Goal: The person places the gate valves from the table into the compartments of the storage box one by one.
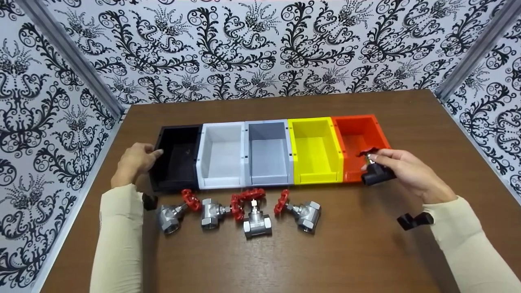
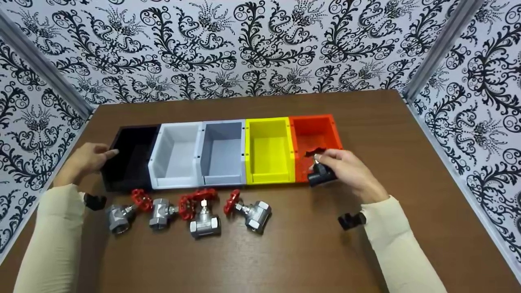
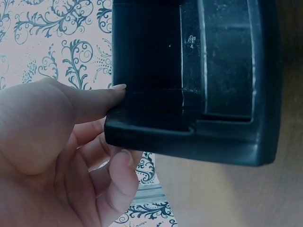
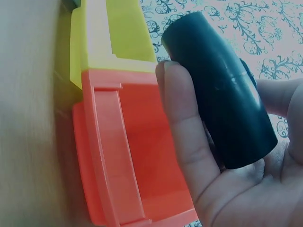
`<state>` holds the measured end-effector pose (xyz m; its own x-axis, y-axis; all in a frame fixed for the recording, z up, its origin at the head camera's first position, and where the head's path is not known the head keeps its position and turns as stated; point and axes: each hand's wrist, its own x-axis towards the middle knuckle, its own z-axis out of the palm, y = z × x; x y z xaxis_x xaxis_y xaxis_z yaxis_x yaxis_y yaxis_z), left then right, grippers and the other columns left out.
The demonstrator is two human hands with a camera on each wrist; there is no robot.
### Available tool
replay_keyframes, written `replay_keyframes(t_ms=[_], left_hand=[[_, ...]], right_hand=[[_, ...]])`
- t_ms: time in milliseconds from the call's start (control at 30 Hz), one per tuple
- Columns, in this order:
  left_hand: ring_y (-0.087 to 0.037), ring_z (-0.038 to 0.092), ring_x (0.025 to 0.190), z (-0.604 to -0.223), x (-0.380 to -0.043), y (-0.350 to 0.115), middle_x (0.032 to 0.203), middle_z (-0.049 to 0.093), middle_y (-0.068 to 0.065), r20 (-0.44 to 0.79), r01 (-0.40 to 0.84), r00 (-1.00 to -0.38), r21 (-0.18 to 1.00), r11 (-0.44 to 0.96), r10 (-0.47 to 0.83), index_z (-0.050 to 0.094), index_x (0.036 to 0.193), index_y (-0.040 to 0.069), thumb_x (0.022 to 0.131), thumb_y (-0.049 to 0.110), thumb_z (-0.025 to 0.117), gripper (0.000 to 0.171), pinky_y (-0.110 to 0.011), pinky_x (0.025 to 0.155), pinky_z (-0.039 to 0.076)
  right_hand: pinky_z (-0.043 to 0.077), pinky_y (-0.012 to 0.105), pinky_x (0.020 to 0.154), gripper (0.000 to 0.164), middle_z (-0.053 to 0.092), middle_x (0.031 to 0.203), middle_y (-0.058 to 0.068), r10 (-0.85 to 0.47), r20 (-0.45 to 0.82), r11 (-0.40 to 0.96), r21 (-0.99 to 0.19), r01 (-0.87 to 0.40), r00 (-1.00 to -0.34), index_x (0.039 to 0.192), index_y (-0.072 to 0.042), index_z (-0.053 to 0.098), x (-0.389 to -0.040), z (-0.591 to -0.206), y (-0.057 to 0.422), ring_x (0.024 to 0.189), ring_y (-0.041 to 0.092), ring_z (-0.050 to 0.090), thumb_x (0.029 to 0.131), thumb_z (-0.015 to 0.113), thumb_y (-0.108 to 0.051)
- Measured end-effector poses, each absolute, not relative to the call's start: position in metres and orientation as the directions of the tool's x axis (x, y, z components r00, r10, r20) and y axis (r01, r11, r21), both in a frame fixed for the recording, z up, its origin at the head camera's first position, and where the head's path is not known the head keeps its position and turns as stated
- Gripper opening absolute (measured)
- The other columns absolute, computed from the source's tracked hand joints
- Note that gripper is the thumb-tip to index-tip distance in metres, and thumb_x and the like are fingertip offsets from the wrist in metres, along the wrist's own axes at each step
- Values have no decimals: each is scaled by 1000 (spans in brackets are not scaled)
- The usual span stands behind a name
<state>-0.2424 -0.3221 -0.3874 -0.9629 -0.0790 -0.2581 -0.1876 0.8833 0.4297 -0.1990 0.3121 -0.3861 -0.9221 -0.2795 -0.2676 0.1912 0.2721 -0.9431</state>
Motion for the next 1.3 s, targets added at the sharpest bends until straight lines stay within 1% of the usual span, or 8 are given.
replay_keyframes(t_ms=[67,167,300,400,733,1000,1133,1300], left_hand=[[-56,42,126,-387,-242,-322,139,46,-36,-259,-188,-963,424,886,-81,52,138,1,103,44,46,56,-67,102,34],[-56,42,127,-388,-242,-322,140,45,-36,-261,-194,-962,423,885,-86,51,139,1,102,44,46,57,-67,102,34],[-56,42,127,-388,-242,-322,140,45,-36,-257,-192,-963,425,885,-86,50,140,1,102,44,47,57,-67,103,34],[-56,41,128,-389,-242,-321,141,44,-36,-246,-191,-965,423,886,-91,51,139,1,102,43,47,56,-67,103,34],[-56,39,130,-389,-243,-321,143,42,-35,-249,-201,-963,419,885,-101,48,141,-1,103,42,47,57,-66,106,32],[-57,39,130,-388,-244,-321,144,42,-35,-256,-200,-962,415,888,-96,47,142,-1,103,44,46,59,-66,105,33],[-56,38,131,-389,-243,-321,145,40,-35,-263,-208,-960,419,884,-101,46,143,-1,103,44,46,60,-66,105,32],[-56,36,132,-389,-243,-323,146,38,-35,-267,-215,-958,423,880,-106,44,144,-2,103,44,46,62,-66,107,31]], right_hand=[[53,21,88,25,76,99,0,-268,-264,243,-949,200,-926,112,-9,65,-202,-386,314,94,12,71,105,51,-28],[53,21,86,24,75,98,-3,-240,-272,239,-947,215,-932,112,-13,66,-206,-386,314,92,10,70,104,51,-31],[52,21,86,33,75,99,-6,-203,-275,263,-940,218,-940,117,-8,62,-211,-386,313,93,9,69,103,52,-36],[52,21,86,38,74,100,-6,-197,-277,268,-938,220,-941,120,-4,59,-214,-386,312,95,10,68,103,52,-37],[56,24,80,34,75,97,-3,-196,-273,200,-951,235,-942,118,0,59,-226,-390,307,87,12,69,104,53,-30],[57,27,81,35,72,97,-1,-198,-311,112,-949,294,-929,120,-1,58,-232,-392,304,87,14,68,102,55,-30],[57,28,83,41,71,99,0,-203,-330,89,-944,318,-922,126,1,52,-235,-392,302,90,15,67,102,56,-32],[57,29,86,52,69,101,0,-192,-352,109,-935,336,-916,135,4,43,-241,-392,299,94,15,67,102,54,-34]])
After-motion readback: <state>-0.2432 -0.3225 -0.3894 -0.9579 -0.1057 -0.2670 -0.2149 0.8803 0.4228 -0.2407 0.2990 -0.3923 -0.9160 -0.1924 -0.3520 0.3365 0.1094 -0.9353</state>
